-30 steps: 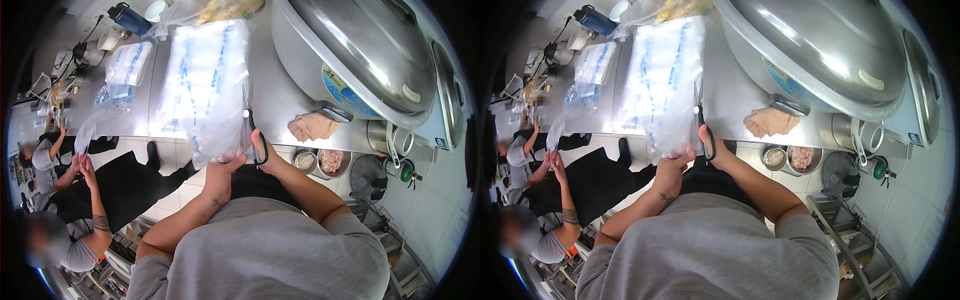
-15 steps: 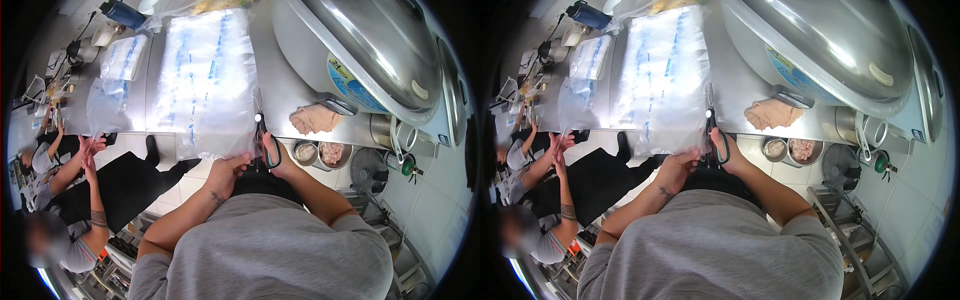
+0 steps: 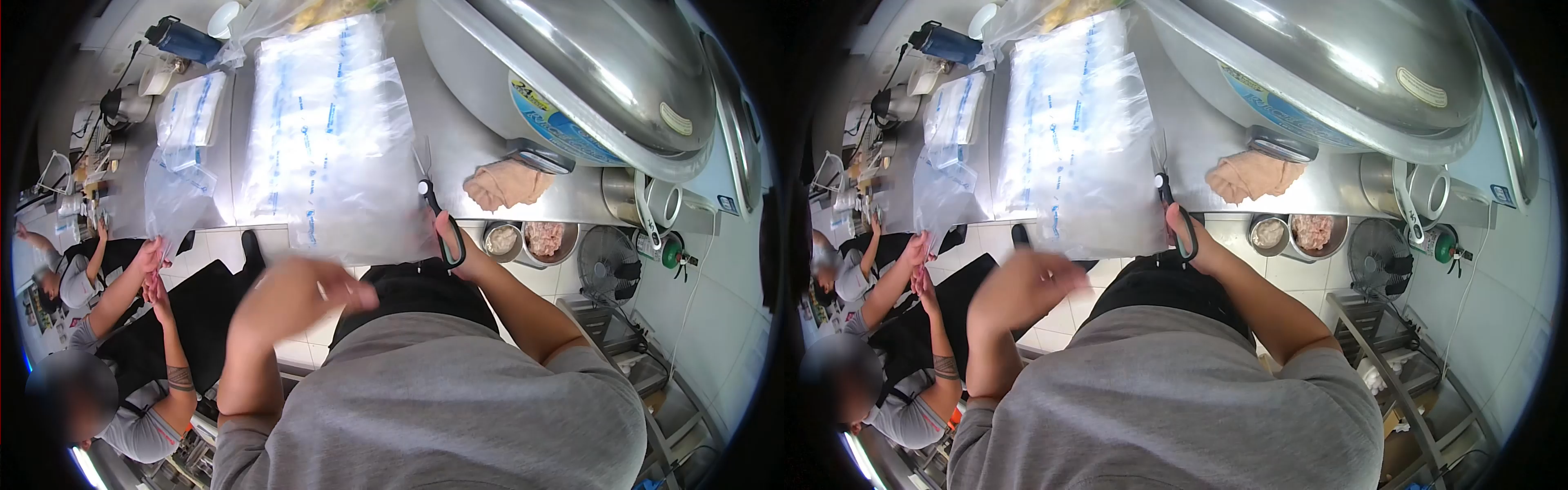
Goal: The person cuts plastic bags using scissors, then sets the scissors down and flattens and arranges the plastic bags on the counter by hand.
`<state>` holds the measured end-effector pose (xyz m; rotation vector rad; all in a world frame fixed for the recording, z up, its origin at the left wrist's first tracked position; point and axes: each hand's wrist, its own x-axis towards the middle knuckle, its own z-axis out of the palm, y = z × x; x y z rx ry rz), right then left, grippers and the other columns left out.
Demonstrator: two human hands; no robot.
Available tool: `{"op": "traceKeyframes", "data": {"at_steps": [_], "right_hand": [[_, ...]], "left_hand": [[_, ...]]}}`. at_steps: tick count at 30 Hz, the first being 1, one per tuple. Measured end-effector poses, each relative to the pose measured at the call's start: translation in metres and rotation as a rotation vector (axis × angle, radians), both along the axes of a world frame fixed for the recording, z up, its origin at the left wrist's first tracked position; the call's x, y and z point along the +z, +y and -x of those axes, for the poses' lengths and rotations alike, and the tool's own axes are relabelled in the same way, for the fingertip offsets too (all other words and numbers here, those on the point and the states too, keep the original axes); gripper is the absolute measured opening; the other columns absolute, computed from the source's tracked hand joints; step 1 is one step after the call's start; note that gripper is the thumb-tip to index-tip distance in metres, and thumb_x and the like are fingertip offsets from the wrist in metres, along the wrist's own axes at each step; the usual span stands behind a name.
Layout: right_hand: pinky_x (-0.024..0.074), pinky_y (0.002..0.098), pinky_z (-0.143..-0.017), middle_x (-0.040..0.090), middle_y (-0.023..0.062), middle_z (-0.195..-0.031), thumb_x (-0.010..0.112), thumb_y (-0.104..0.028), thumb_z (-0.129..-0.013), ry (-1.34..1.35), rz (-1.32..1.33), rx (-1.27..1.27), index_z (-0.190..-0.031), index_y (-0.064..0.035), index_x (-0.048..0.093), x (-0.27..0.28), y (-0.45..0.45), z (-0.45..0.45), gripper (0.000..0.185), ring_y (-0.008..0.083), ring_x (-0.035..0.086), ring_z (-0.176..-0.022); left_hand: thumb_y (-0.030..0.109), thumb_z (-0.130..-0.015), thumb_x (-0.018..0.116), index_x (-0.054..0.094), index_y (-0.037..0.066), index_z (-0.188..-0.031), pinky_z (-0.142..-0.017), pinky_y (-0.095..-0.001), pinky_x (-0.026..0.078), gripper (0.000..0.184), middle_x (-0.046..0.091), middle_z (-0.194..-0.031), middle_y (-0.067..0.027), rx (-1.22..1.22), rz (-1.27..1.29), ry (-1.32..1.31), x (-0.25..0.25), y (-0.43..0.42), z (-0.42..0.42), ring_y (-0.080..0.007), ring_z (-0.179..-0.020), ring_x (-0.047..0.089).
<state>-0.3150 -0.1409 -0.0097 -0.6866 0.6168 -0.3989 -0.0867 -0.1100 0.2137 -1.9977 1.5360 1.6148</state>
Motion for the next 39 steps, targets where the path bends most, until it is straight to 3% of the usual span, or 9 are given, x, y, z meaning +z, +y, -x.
{"op": "traceKeyframes", "data": {"at_steps": [3, 7, 11, 14, 17, 20, 26, 33, 39], "right_hand": [[0.0415, 0.0332, -0.101, 0.050, 0.0118, -0.134, 0.029, -0.075, -0.088, -0.046, -0.031, 0.022, -0.145, -0.0026, 0.031, 0.015, -0.009, -0.003, 0.092, 0.0199, 0.051, -0.122], [0.0451, 0.0324, -0.092, 0.054, 0.0087, -0.125, 0.031, -0.075, -0.088, -0.129, 0.000, 0.000, -0.142, -0.0039, 0.035, 0.011, -0.016, -0.007, 0.089, 0.0161, 0.056, -0.108], [0.0464, 0.0313, -0.083, 0.058, 0.0049, -0.111, 0.034, -0.074, -0.088, -0.064, -0.051, -0.022, -0.137, -0.0066, 0.040, 0.006, -0.009, -0.006, 0.083, 0.0130, 0.057, -0.094], [0.0459, 0.0303, -0.086, 0.058, 0.0057, -0.113, 0.036, -0.072, -0.089, -0.105, -0.064, 0.028, -0.136, -0.0053, 0.040, -0.001, -0.006, -0.003, 0.082, 0.0132, 0.057, -0.097], [0.0427, 0.0282, -0.086, 0.057, 0.0068, -0.115, 0.032, -0.076, -0.088, -0.018, -0.032, 0.053, -0.140, -0.0055, 0.036, 0.017, -0.007, -0.003, 0.088, 0.0136, 0.056, -0.101], [0.0412, 0.0288, -0.088, 0.056, 0.0075, -0.118, 0.029, -0.078, -0.087, -0.020, -0.038, 0.025, -0.142, -0.0054, 0.034, 0.009, -0.006, -0.006, 0.091, 0.0143, 0.054, -0.104], [0.0431, 0.0323, -0.095, 0.055, 0.0084, -0.123, 0.031, -0.072, -0.090, -0.097, -0.104, 0.038, -0.140, -0.0029, 0.037, -0.008, -0.002, -0.003, 0.085, 0.0159, 0.054, -0.111], [0.0390, 0.0340, -0.101, 0.047, 0.0096, -0.133, 0.035, -0.073, -0.089, -0.174, -0.036, -0.104, -0.144, -0.0023, 0.030, 0.007, -0.005, -0.018, 0.090, 0.0183, 0.046, -0.124], [0.0401, 0.0291, -0.095, 0.055, 0.0044, -0.115, 0.038, -0.068, -0.092, 0.060, 0.039, -0.139, -0.132, -0.0031, 0.044, -0.006, -0.008, -0.018, 0.076, 0.0143, 0.051, -0.108]], "left_hand": [[0.044, -0.090, 0.060, 0.061, 0.003, -0.122, -0.099, -0.0419, 0.042, 0.052, 0.059, -0.123, -0.0230, 0.238, 0.636, -0.097, -0.069, -0.032, -0.038, -0.0331, -0.120, 0.054], [0.056, -0.085, 0.061, 0.039, 0.009, -0.143, -0.109, -0.0607, 0.021, 0.078, 0.031, -0.150, -0.0211, -0.025, 0.647, -0.639, -0.184, -0.014, -0.072, -0.0389, -0.140, 0.026], [0.059, -0.080, 0.064, 0.033, 0.011, -0.147, -0.111, -0.0658, 0.009, 0.088, 0.024, -0.154, -0.0206, 0.049, 0.653, -0.761, -0.198, 0.000, -0.063, -0.0395, -0.144, 0.018], [0.055, -0.078, 0.069, 0.035, 0.012, -0.146, -0.111, -0.0649, 0.008, 0.087, 0.025, -0.154, -0.0183, 0.015, 0.929, -0.415, -0.166, 0.002, -0.031, -0.0374, -0.145, 0.018], [0.044, -0.074, 0.076, 0.036, 0.014, -0.145, -0.113, -0.0622, 0.009, 0.087, 0.027, -0.154, -0.0155, -0.325, 0.842, -0.064, -0.137, 0.014, 0.012, -0.0360, -0.145, 0.019], [0.030, -0.070, 0.079, 0.043, 0.015, -0.139, -0.112, -0.0590, 0.017, 0.079, 0.040, -0.143, -0.0131, -0.467, 0.838, -0.229, -0.152, 0.037, 0.019, -0.0334, -0.137, 0.032], [0.012, -0.073, 0.074, 0.065, 0.015, -0.111, -0.094, -0.0459, 0.038, 0.039, 0.052, -0.104, -0.0075, -0.225, 1.028, -0.160, -0.167, 0.053, 0.020, -0.0276, -0.101, 0.052], [0.010, -0.074, 0.074, 0.069, 0.017, -0.107, -0.083, -0.0422, 0.041, 0.035, 0.052, -0.100, -0.0070, -0.141, 1.150, -0.122, -0.147, 0.051, 0.031, -0.0286, -0.097, 0.052], [0.011, -0.073, 0.075, 0.070, 0.017, -0.107, -0.083, -0.0407, 0.041, 0.035, 0.051, -0.098, -0.0057, -0.167, 1.183, -0.139, -0.138, 0.055, 0.031, -0.0286, -0.095, 0.051]]}}
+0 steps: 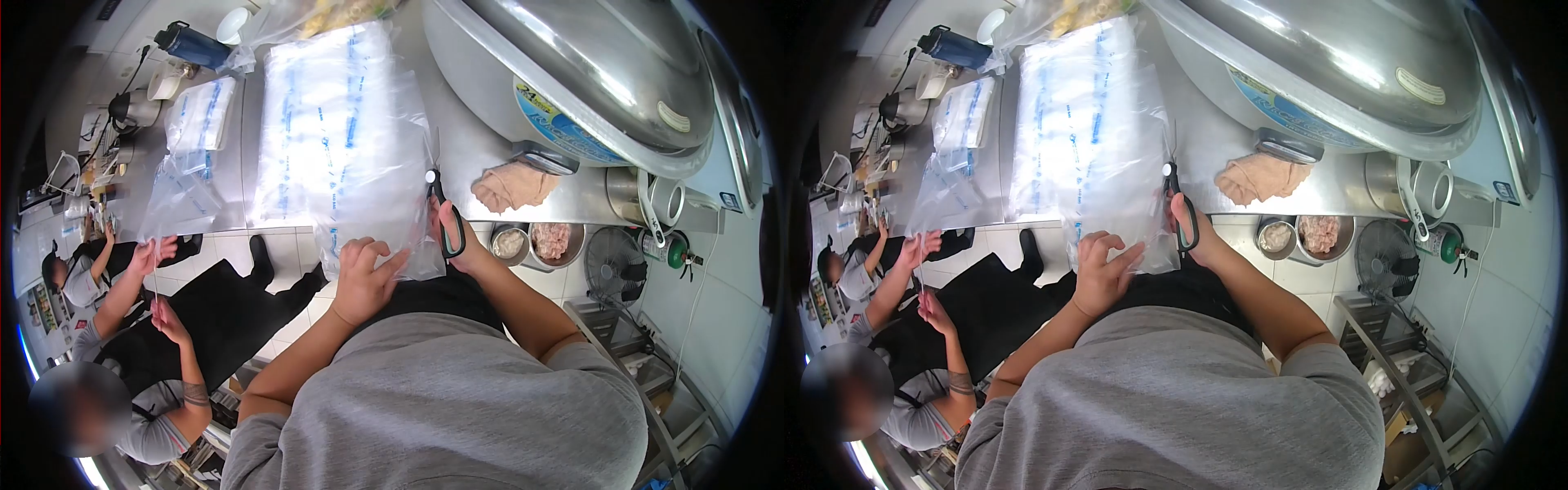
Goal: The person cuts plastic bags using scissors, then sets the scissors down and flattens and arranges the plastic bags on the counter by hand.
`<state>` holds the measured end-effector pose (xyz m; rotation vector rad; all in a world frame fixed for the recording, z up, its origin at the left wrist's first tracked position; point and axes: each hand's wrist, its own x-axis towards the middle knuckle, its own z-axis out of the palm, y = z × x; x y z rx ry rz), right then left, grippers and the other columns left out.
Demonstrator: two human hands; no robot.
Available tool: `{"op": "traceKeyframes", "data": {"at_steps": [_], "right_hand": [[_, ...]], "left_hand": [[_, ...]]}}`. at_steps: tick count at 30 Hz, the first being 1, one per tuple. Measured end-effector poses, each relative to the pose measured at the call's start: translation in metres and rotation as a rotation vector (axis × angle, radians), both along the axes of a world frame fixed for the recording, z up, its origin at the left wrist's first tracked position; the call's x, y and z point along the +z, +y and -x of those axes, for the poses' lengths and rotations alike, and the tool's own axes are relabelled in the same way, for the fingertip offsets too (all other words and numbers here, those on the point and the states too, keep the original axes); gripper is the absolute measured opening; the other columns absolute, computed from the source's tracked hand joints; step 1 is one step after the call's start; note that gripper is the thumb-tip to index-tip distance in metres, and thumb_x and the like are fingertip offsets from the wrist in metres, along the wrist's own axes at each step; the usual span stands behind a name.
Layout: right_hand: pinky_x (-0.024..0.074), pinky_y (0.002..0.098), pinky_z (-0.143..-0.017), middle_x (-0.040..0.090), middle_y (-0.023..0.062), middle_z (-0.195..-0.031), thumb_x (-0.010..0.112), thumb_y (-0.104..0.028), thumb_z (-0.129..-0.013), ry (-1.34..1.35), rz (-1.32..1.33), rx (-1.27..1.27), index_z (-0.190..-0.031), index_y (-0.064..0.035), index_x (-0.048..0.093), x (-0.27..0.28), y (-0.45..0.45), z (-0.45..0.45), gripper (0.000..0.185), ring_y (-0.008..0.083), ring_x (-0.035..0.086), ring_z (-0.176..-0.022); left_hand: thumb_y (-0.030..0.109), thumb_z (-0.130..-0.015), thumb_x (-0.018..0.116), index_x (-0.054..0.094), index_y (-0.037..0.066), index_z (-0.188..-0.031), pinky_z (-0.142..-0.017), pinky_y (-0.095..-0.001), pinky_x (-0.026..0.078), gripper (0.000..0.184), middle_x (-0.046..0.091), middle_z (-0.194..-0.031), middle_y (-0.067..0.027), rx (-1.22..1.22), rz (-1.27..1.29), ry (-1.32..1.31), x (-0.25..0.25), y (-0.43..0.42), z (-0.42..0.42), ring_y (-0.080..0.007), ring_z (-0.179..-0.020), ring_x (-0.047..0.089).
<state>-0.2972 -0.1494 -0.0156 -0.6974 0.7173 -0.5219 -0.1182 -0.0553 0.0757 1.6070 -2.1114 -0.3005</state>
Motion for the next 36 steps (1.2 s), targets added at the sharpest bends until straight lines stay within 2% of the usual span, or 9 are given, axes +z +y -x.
{"op": "traceKeyframes", "data": {"at_steps": [3, 9, 13, 17, 22, 26, 31, 33, 36], "right_hand": [[0.0410, 0.0267, -0.089, 0.056, 0.0018, -0.105, 0.039, -0.062, -0.096, 0.000, 0.094, -0.180, -0.124, -0.0044, 0.050, -0.005, 0.000, -0.015, 0.065, 0.0114, 0.051, -0.098], [0.0418, 0.0258, -0.079, 0.054, 0.0005, -0.099, 0.041, -0.059, -0.097, 0.078, 0.109, -0.144, -0.120, -0.0054, 0.052, 0.000, -0.032, -0.018, 0.059, 0.0096, 0.050, -0.090], [0.0404, 0.0257, -0.073, 0.049, -0.0021, -0.089, 0.043, -0.059, -0.096, 0.261, 0.297, -0.102, -0.107, -0.0085, 0.052, 0.021, -0.052, -0.021, 0.052, 0.0088, 0.046, -0.083], [0.0422, 0.0251, -0.067, 0.051, -0.0006, -0.086, 0.046, -0.055, -0.096, 0.269, 0.233, 0.065, -0.113, -0.0093, 0.050, 0.018, -0.064, -0.023, 0.049, 0.0098, 0.050, -0.076], [0.0440, 0.0257, -0.060, 0.054, 0.0019, -0.081, 0.049, -0.051, -0.096, 0.159, 0.250, 0.237, -0.123, -0.0080, 0.046, 0.036, -0.065, -0.002, 0.050, 0.0129, 0.056, -0.069], [0.0432, 0.0253, -0.060, 0.055, 0.0016, -0.083, 0.049, -0.052, -0.096, 0.180, 0.326, 0.394, -0.126, -0.0079, 0.044, 0.046, -0.073, 0.016, 0.054, 0.0125, 0.058, -0.073], [0.0429, 0.0251, -0.062, 0.057, 0.0049, -0.086, 0.041, -0.070, -0.089, -0.115, 0.165, 0.187, -0.130, -0.0067, 0.042, 0.057, -0.064, 0.010, 0.075, 0.0143, 0.059, -0.075], [0.0427, 0.0249, -0.062, 0.057, 0.0051, -0.086, 0.040, -0.071, -0.089, -0.062, 0.256, 0.182, -0.130, -0.0066, 0.041, 0.064, -0.069, -0.006, 0.077, 0.0142, 0.059, -0.076], [0.0433, 0.0248, -0.061, 0.057, 0.0050, -0.086, 0.039, -0.072, -0.089, -0.042, 0.378, 0.134, -0.131, -0.0044, 0.040, 0.069, -0.073, -0.018, 0.080, 0.0139, 0.059, -0.074]], "left_hand": [[0.010, -0.071, 0.076, 0.070, 0.018, -0.106, -0.082, -0.0399, 0.042, 0.036, 0.051, -0.097, -0.0047, -0.018, 0.000, 0.019, 0.001, 0.002, 0.001, -0.0282, -0.094, 0.051], [0.010, -0.069, 0.077, 0.071, 0.018, -0.105, -0.081, -0.0392, 0.043, 0.038, 0.051, -0.094, -0.0039, -0.091, -0.021, 0.065, 0.005, 0.006, 0.000, -0.0265, -0.092, 0.052], [0.008, -0.069, 0.077, 0.071, 0.017, -0.104, -0.082, -0.0390, 0.043, 0.036, 0.051, -0.093, -0.0038, -0.095, -0.043, 0.068, 0.013, 0.009, -0.006, -0.0256, -0.091, 0.052], [0.006, -0.071, 0.074, 0.071, 0.015, -0.101, -0.083, -0.0408, 0.042, 0.031, 0.051, -0.091, -0.0046, -0.090, -0.068, 0.130, 0.021, 0.013, -0.018, -0.0258, -0.089, 0.052], [0.002, -0.071, 0.067, 0.069, 0.013, -0.097, -0.094, -0.0474, 0.041, 0.028, 0.057, -0.107, -0.0078, 0.003, -0.050, 0.238, 0.034, 0.017, -0.028, -0.0308, -0.101, 0.055], [0.000, -0.073, 0.059, 0.068, 0.008, -0.095, -0.102, -0.0515, 0.039, 0.025, 0.061, -0.116, -0.0126, 0.003, -0.049, 0.353, 0.048, 0.022, -0.036, -0.0345, -0.110, 0.057], [-0.004, -0.080, 0.044, 0.068, 0.001, -0.101, -0.102, -0.0508, 0.041, 0.031, 0.065, -0.110, -0.0196, 0.185, 0.268, 0.083, 0.095, -0.007, -0.070, -0.0360, -0.106, 0.061], [-0.002, -0.077, 0.052, 0.067, 0.006, -0.108, -0.104, -0.0504, 0.038, 0.035, 0.065, -0.113, -0.0149, 0.365, 0.221, 0.236, 0.109, -0.040, -0.092, -0.0322, -0.109, 0.062], [0.002, -0.076, 0.058, 0.069, 0.009, -0.108, -0.107, -0.0501, 0.034, 0.034, 0.065, -0.114, -0.0122, 0.028, 0.527, -0.056, 0.175, -0.054, -0.088, -0.0318, -0.111, 0.060]]}}
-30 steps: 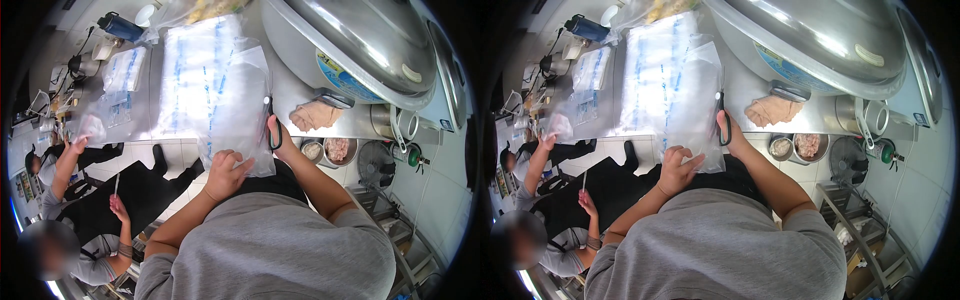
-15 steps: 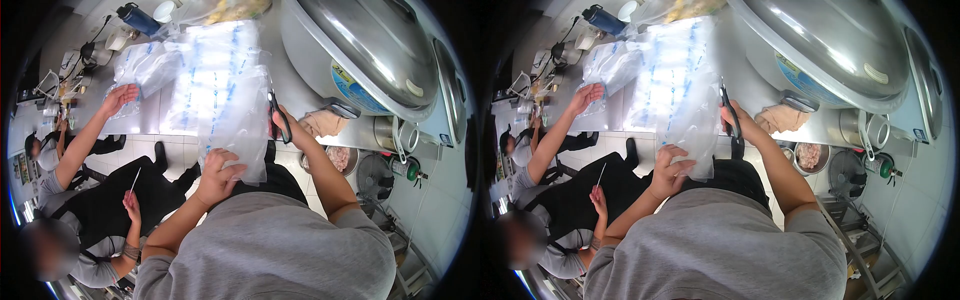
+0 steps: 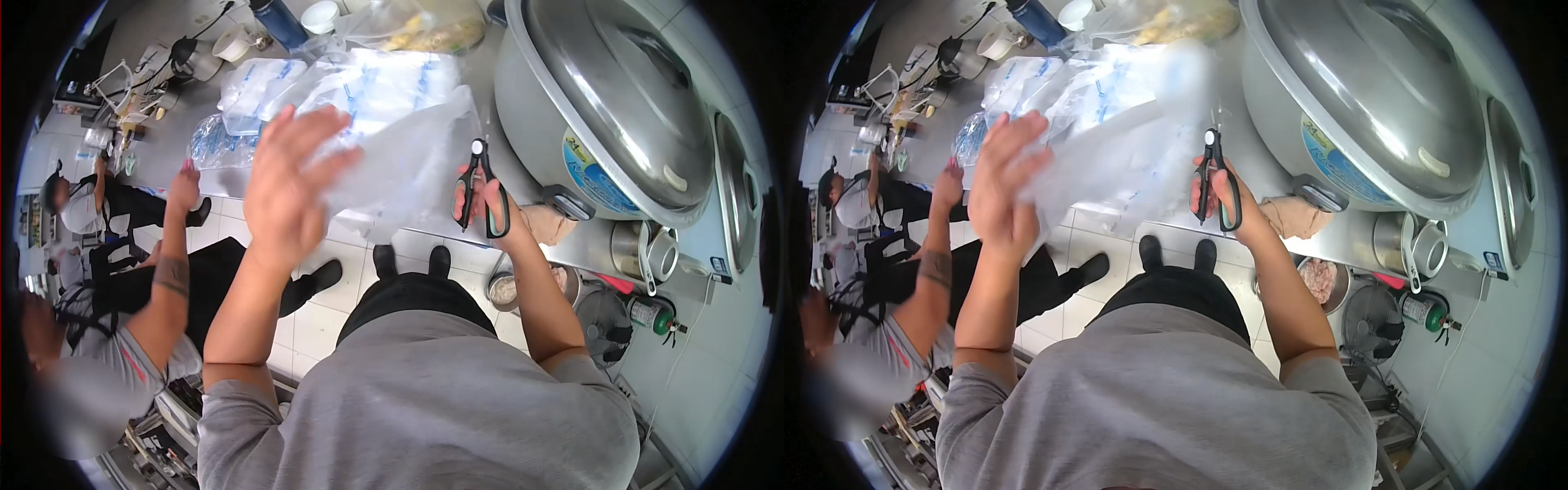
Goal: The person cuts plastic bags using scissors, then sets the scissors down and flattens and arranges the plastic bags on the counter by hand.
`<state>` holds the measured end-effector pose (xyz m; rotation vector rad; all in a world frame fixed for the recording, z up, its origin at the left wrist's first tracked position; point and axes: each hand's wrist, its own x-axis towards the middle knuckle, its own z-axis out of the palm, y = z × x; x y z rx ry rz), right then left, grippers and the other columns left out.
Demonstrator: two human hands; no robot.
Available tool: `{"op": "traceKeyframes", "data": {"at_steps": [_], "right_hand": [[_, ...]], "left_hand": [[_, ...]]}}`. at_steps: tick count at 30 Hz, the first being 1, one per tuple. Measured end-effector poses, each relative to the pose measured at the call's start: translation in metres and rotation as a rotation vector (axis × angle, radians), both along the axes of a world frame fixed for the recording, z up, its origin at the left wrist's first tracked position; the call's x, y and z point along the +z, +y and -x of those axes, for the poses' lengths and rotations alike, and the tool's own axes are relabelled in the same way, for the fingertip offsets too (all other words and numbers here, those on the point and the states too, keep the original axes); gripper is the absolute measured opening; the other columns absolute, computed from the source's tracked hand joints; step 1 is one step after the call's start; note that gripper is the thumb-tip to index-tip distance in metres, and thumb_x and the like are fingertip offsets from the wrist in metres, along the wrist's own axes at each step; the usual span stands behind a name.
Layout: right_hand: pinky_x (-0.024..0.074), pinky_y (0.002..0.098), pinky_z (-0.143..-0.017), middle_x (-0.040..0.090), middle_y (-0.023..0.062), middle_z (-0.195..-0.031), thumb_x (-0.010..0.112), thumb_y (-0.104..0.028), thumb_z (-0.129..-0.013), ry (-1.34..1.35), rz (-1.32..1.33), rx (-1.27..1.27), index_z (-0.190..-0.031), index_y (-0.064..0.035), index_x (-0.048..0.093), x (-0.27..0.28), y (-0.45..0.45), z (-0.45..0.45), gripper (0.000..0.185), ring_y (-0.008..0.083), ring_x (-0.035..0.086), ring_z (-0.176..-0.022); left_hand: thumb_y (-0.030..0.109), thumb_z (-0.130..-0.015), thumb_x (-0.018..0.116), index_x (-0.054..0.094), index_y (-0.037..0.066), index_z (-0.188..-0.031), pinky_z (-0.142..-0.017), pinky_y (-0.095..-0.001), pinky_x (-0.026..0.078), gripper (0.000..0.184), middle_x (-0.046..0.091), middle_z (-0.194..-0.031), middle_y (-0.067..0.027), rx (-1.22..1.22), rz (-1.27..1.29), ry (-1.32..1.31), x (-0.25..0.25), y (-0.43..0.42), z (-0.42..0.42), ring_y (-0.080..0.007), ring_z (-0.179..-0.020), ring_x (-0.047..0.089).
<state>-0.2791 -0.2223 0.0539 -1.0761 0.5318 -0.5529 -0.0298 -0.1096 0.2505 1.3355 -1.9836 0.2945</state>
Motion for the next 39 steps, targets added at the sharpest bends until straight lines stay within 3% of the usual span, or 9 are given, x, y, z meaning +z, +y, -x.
{"op": "traceKeyframes", "data": {"at_steps": [3, 10, 16, 17, 20, 23, 27, 30, 39], "right_hand": [[0.0444, 0.0245, -0.061, 0.057, 0.0047, -0.084, 0.039, -0.072, -0.089, -0.033, 0.017, -0.037, -0.131, -0.0022, 0.039, 0.010, 0.012, 0.008, 0.081, 0.0141, 0.059, -0.071], [0.0433, 0.0236, -0.057, 0.058, 0.0060, -0.079, 0.032, -0.071, -0.091, 0.191, -0.108, 0.003, -0.127, -0.0008, 0.041, -0.034, 0.059, 0.011, 0.080, 0.0134, 0.056, -0.065], [0.0421, 0.0229, -0.058, 0.057, 0.0047, -0.079, 0.039, -0.069, -0.091, 0.223, -0.033, -0.069, -0.126, -0.0054, 0.042, -0.026, 0.094, 0.004, 0.073, 0.0130, 0.058, -0.067], [0.0422, 0.0241, -0.059, 0.057, 0.0043, -0.080, 0.038, -0.066, -0.093, 0.281, 0.002, -0.120, -0.126, -0.0062, 0.043, -0.019, 0.091, 0.000, 0.069, 0.0130, 0.057, -0.068], [0.0437, 0.0261, -0.063, 0.057, 0.0040, -0.080, 0.042, -0.055, -0.098, 0.322, 0.000, -0.251, -0.126, -0.0064, 0.044, -0.026, 0.094, -0.008, 0.057, 0.0135, 0.057, -0.071], [0.0455, 0.0274, -0.064, 0.056, 0.0049, -0.083, 0.047, -0.052, -0.097, 0.338, 0.056, -0.287, -0.127, -0.0055, 0.044, -0.008, 0.085, -0.019, 0.055, 0.0140, 0.058, -0.072], [0.0460, 0.0263, -0.058, 0.055, 0.0043, -0.079, 0.051, -0.042, -0.099, 0.252, 0.006, -0.371, -0.124, -0.0036, 0.045, -0.007, 0.095, -0.008, 0.046, 0.0135, 0.057, -0.068], [0.0463, 0.0264, -0.059, 0.055, 0.0043, -0.080, 0.052, -0.045, -0.097, 0.304, -0.061, -0.357, -0.126, -0.0041, 0.045, -0.011, 0.116, 0.001, 0.050, 0.0139, 0.057, -0.069], [0.0462, 0.0291, -0.071, 0.056, 0.0059, -0.088, 0.045, -0.071, -0.087, 0.180, -0.260, -0.209, -0.130, -0.0051, 0.044, -0.017, 0.134, -0.036, 0.078, 0.0180, 0.059, -0.077]], "left_hand": [[0.005, -0.073, 0.060, 0.071, 0.015, -0.104, -0.112, -0.0518, 0.025, 0.034, 0.063, -0.119, -0.0093, -0.146, -0.194, -0.155, -0.009, 0.030, 0.012, -0.0320, -0.119, 0.055], [0.008, -0.075, 0.066, 0.072, 0.022, -0.109, -0.113, -0.0605, 0.012, 0.037, 0.054, -0.132, -0.0098, -0.050, -0.803, 0.234, -0.130, 0.064, -0.049, -0.0276, -0.130, 0.044], [0.025, -0.082, 0.066, 0.059, 0.016, -0.130, -0.107, -0.0446, 0.035, 0.050, 0.060, -0.126, -0.0130, -0.131, -1.377, 0.296, -0.094, 0.029, -0.072, -0.0341, -0.119, 0.054], [0.032, -0.083, 0.066, 0.065, 0.010, -0.117, -0.088, -0.0375, 0.049, 0.041, 0.065, -0.114, -0.0172, -0.108, -1.319, 0.304, -0.078, 0.012, -0.068, -0.0355, -0.102, 0.062], [0.030, -0.085, 0.063, 0.070, 0.006, -0.086, -0.071, -0.0407, 0.049, 0.026, 0.063, -0.087, -0.0182, -0.047, -0.889, 0.211, -0.126, -0.058, -0.054, -0.0358, -0.077, 0.062], [0.029, -0.084, 0.066, 0.069, 0.012, -0.104, -0.074, -0.0420, 0.047, 0.026, 0.059, -0.100, -0.0143, -0.112, -0.623, 0.050, -0.221, -0.107, -0.037, -0.0320, -0.090, 0.060], [0.029, -0.079, 0.072, 0.067, 0.011, -0.107, -0.085, -0.0417, 0.044, 0.033, 0.057, -0.103, -0.0114, 0.000, -0.456, 0.085, -0.245, -0.126, -0.030, -0.0315, -0.095, 0.057], [0.026, -0.074, 0.077, 0.068, 0.012, -0.104, -0.082, -0.0411, 0.045, 0.034, 0.059, -0.099, -0.0110, -0.295, -0.629, 0.138, -0.237, -0.105, -0.020, -0.0321, -0.092, 0.058], [0.018, -0.081, 0.073, 0.071, 0.002, -0.087, -0.064, -0.0330, 0.049, 0.017, 0.067, -0.077, -0.0124, -0.150, -0.872, 0.564, -0.263, -0.112, -0.012, -0.0230, -0.068, 0.063]]}}
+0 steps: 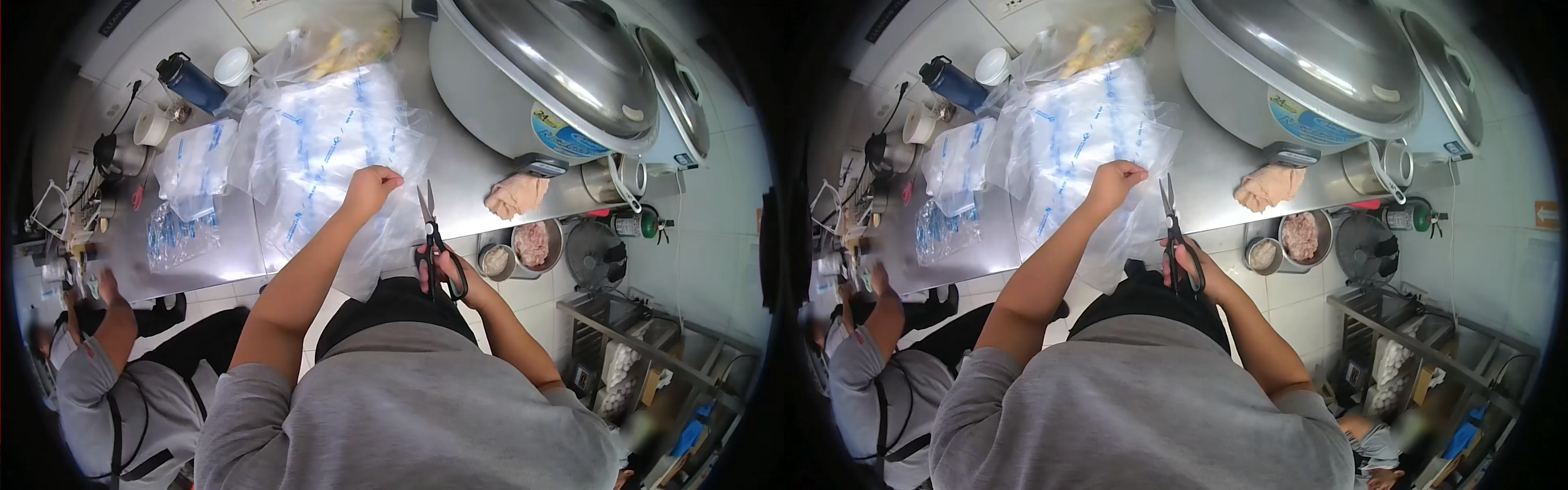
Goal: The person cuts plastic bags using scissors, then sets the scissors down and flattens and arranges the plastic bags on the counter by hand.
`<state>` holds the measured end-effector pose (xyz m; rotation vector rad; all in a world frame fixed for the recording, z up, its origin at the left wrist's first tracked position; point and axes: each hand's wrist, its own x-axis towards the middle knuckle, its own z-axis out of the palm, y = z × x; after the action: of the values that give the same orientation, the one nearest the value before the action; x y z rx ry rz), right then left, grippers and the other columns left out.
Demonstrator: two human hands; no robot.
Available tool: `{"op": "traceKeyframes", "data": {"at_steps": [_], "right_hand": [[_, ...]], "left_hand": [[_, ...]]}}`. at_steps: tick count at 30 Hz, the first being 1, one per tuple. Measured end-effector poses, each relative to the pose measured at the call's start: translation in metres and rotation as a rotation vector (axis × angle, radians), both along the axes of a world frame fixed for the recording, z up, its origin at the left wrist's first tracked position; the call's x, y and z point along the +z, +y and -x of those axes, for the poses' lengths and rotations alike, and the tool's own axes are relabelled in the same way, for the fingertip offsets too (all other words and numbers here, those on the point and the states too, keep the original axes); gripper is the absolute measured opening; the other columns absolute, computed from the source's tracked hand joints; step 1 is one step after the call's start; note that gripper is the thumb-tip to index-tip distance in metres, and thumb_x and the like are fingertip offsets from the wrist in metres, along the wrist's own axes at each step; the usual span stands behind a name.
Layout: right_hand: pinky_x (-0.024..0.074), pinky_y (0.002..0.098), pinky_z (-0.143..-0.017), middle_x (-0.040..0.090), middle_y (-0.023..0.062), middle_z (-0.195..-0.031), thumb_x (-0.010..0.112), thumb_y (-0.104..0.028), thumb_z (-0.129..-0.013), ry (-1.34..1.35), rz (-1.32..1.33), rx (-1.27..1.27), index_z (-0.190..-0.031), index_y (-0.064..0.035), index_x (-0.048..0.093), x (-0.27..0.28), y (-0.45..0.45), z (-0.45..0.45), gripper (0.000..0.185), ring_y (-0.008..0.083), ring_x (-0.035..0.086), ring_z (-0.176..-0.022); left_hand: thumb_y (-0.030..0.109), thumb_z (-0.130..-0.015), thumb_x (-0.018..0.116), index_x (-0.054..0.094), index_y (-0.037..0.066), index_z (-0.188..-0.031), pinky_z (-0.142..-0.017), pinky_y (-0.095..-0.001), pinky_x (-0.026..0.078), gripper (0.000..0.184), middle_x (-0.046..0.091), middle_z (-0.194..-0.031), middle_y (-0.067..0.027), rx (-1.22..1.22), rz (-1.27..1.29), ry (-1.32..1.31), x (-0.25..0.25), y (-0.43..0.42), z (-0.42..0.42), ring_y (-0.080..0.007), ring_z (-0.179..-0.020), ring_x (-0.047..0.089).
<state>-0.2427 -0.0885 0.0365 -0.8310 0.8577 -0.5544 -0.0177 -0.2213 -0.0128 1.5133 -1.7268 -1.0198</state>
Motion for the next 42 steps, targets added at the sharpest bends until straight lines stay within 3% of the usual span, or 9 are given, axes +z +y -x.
{"op": "traceKeyframes", "data": {"at_steps": [10, 17, 19, 28, 31, 33, 34, 37, 42], "right_hand": [[0.0467, 0.0268, -0.066, 0.059, 0.0050, -0.085, 0.040, -0.071, -0.090, -0.153, -0.109, -0.149, -0.126, -0.0043, 0.045, 0.000, -0.013, -0.030, 0.076, 0.0159, 0.061, -0.073], [0.0484, 0.0298, -0.069, 0.058, 0.0066, -0.085, 0.040, -0.073, -0.088, -0.258, -0.082, -0.153, -0.126, -0.0038, 0.045, 0.003, -0.010, -0.036, 0.080, 0.0178, 0.061, -0.074], [0.0481, 0.0296, -0.068, 0.058, 0.0066, -0.084, 0.041, -0.073, -0.088, -0.089, -0.126, -0.168, -0.124, -0.0040, 0.046, -0.003, -0.004, -0.038, 0.078, 0.0179, 0.061, -0.073], [0.0407, 0.0261, -0.060, 0.048, -0.0004, -0.074, 0.045, -0.071, -0.088, 0.125, -0.110, -0.357, -0.123, -0.0028, 0.048, -0.016, 0.002, -0.040, 0.076, 0.0113, 0.048, -0.063], [0.0384, 0.0245, -0.059, 0.044, -0.0027, -0.073, 0.045, -0.073, -0.087, 0.122, -0.034, -0.398, -0.123, -0.0039, 0.048, -0.026, -0.007, -0.038, 0.078, 0.0093, 0.043, -0.063], [0.0387, 0.0243, -0.060, 0.046, -0.0024, -0.075, 0.046, -0.073, -0.086, 0.121, 0.026, -0.409, -0.123, -0.0038, 0.048, -0.029, -0.012, -0.036, 0.079, 0.0094, 0.045, -0.065], [0.0420, 0.0262, -0.060, 0.053, 0.0031, -0.080, 0.041, -0.072, -0.089, 0.149, 0.072, -0.429, -0.105, -0.0041, 0.055, -0.030, -0.015, -0.037, 0.071, 0.0126, 0.049, -0.066], [0.0417, 0.0257, -0.061, 0.055, 0.0037, -0.082, 0.041, -0.071, -0.089, 0.107, 0.095, -0.459, -0.113, -0.0044, 0.053, -0.020, -0.021, -0.044, 0.072, 0.0123, 0.050, -0.067], [0.0400, 0.0240, -0.060, 0.057, 0.0026, -0.085, 0.042, -0.068, -0.091, 0.111, 0.127, -0.489, -0.122, -0.0052, 0.051, -0.043, -0.030, -0.036, 0.071, 0.0115, 0.051, -0.068]], "left_hand": [[0.017, -0.083, 0.071, 0.070, 0.000, -0.087, -0.063, -0.0313, 0.049, 0.017, 0.068, -0.079, -0.0138, -0.005, 0.172, -0.036, 0.033, 0.000, 0.009, -0.0211, -0.065, 0.063], [0.012, -0.088, 0.065, 0.069, -0.002, -0.091, -0.060, -0.0269, 0.048, 0.015, 0.066, -0.074, -0.0065, -0.009, -0.241, 0.240, 0.000, -0.010, 0.003, -0.0122, -0.063, 0.060], [0.011, -0.087, 0.064, 0.069, -0.003, -0.089, -0.059, -0.0279, 0.049, 0.015, 0.066, -0.070, -0.0083, 0.010, -0.363, 0.404, -0.006, -0.010, 0.007, -0.0118, -0.061, 0.059], [0.014, -0.087, 0.067, 0.070, 0.000, -0.091, -0.060, -0.0287, 0.050, 0.015, 0.068, -0.082, -0.0111, -0.026, 0.019, 0.231, 0.008, 0.016, 0.026, -0.0168, -0.063, 0.063], [0.016, -0.083, 0.071, 0.070, 0.006, -0.104, -0.079, -0.0343, 0.050, 0.024, 0.064, -0.109, -0.0136, -0.147, 0.106, 0.172, 0.015, 0.024, 0.020, -0.0227, -0.090, 0.063], [0.020, -0.081, 0.073, 0.063, 0.011, -0.120, -0.096, -0.0446, 0.039, 0.042, 0.050, -0.131, -0.0146, -0.232, 0.360, -0.150, 0.015, 0.033, 0.010, -0.0285, -0.115, 0.050], [0.022, -0.079, 0.074, 0.059, 0.014, -0.128, -0.105, -0.0498, 0.034, 0.052, 0.043, -0.142, -0.0151, -0.271, 0.486, -0.312, 0.014, 0.036, 0.006, -0.0314, -0.128, 0.043], [0.029, -0.079, 0.073, 0.039, 0.018, -0.145, -0.111, -0.0633, 0.008, 0.076, 0.020, -0.156, -0.0141, -0.353, 0.379, -0.473, 0.005, 0.045, 0.005, -0.0365, -0.145, 0.012], [0.036, -0.083, 0.067, 0.031, 0.012, -0.149, -0.109, -0.0677, 0.004, 0.079, 0.014, -0.158, -0.0170, -0.242, 0.332, -0.519, -0.017, 0.058, 0.011, -0.0379, -0.146, 0.006]]}}
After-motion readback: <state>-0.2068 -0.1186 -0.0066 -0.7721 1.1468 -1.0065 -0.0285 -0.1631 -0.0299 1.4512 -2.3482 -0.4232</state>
